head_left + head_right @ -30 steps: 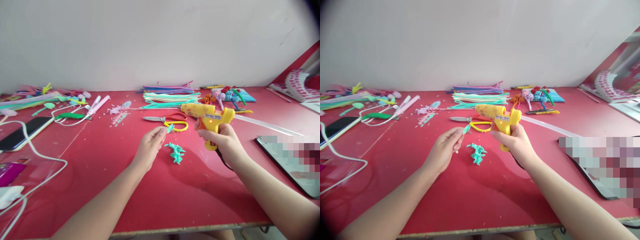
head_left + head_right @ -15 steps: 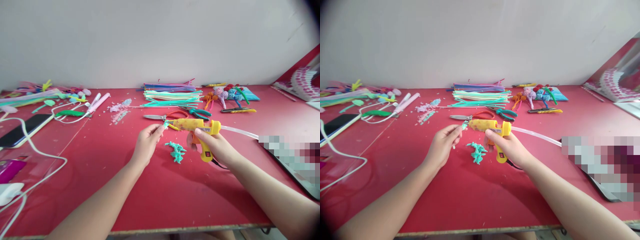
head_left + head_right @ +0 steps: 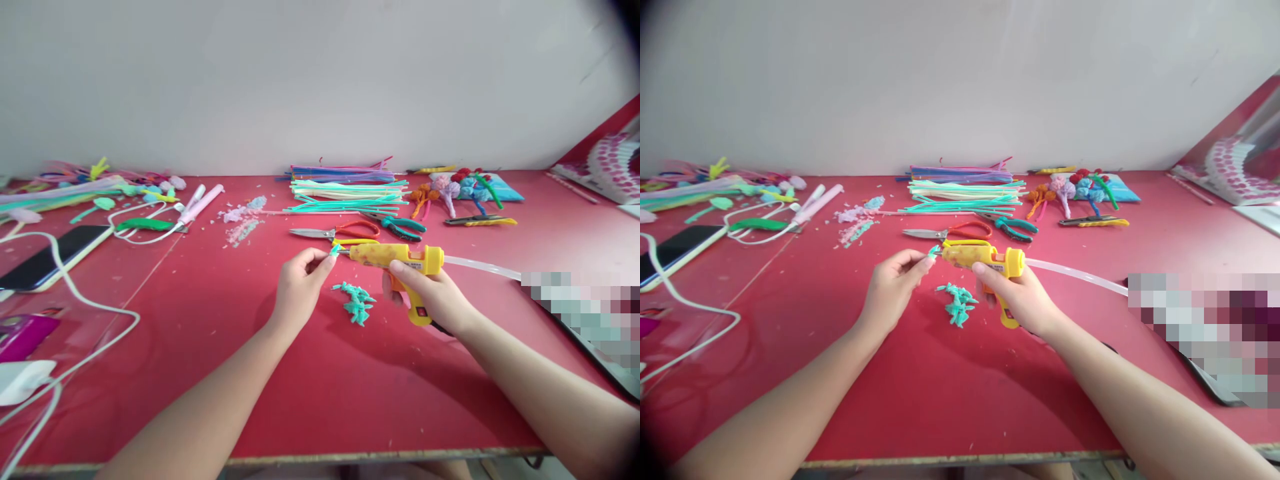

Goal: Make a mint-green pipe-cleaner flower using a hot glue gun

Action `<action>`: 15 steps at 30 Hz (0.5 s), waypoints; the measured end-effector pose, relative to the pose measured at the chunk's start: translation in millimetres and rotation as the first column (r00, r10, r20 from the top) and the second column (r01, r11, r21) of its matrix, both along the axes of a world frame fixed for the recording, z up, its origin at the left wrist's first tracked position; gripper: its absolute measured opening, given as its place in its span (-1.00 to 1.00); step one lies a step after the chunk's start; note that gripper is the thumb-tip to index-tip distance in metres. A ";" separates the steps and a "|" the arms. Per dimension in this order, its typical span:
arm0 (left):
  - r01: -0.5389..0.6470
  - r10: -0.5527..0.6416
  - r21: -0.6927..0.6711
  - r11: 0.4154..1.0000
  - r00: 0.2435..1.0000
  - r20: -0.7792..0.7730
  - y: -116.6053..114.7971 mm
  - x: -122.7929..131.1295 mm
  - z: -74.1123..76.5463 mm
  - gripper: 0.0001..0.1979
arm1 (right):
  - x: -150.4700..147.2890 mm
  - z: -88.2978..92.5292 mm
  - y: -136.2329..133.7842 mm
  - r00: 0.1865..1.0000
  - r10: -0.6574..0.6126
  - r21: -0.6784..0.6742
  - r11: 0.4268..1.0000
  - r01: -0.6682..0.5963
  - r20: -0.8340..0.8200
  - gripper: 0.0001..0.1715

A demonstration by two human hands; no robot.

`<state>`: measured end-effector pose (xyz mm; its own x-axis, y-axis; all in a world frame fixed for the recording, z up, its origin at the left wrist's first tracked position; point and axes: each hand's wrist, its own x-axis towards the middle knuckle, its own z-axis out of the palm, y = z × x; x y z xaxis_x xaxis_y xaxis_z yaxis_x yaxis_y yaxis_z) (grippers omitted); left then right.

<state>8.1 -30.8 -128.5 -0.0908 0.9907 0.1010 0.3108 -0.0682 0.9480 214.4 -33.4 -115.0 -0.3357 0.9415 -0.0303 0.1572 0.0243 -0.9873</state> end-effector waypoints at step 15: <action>0.001 -0.001 0.004 1.000 1.000 -0.020 -1.4 1.4 2.7 -0.76 | -0.5 1.1 -1.6 0.999 -0.041 -0.095 0.995 0.041 0.003 -0.46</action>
<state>9.5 -32.3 -125.7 -0.0879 0.9904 0.1067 0.3293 -0.0722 0.9415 213.9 -35.0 -113.9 -0.2968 0.9473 -0.1203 0.1572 -0.0757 -0.9847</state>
